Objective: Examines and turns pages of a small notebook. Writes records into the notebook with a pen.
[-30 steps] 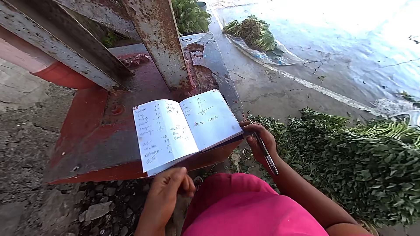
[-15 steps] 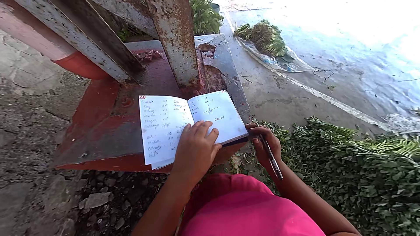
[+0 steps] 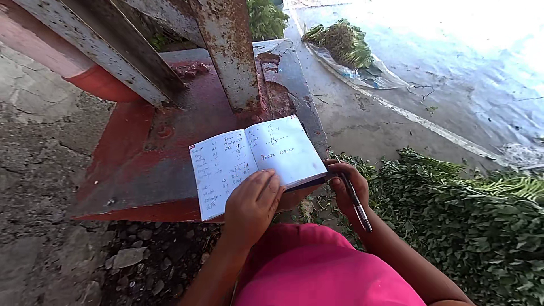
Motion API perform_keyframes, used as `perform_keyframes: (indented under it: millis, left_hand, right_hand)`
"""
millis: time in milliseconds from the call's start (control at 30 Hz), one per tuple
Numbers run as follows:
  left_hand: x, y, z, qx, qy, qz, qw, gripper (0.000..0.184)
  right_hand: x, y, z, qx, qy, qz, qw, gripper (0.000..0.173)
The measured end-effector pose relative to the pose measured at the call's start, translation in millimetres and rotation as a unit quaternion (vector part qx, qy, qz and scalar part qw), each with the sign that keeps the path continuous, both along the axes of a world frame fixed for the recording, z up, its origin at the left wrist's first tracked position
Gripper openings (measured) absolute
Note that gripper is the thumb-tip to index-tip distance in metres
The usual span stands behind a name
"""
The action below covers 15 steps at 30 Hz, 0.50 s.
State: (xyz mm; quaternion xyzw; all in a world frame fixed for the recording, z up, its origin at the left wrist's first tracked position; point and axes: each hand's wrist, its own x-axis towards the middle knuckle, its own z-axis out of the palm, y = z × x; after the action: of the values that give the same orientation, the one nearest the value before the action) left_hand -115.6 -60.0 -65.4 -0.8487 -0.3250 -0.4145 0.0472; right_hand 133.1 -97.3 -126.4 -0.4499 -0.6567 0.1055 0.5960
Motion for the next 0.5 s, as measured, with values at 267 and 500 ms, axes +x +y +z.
perform_keyframes:
  millis: [267,500]
  left_hand:
    - [-19.8,-23.7,-12.3,-0.099,-0.191,0.046,0.976,0.032]
    - [-21.5,-48.4,12.0,-0.282,-0.170,-0.213,0.920,0.029]
  right_hand:
    - [-0.5,-1.5,0.2,-0.008,0.001,0.001,1.000,0.035]
    - [-0.2,-2.3,-0.4,-0.009,-0.005,-0.008,1.000,0.037]
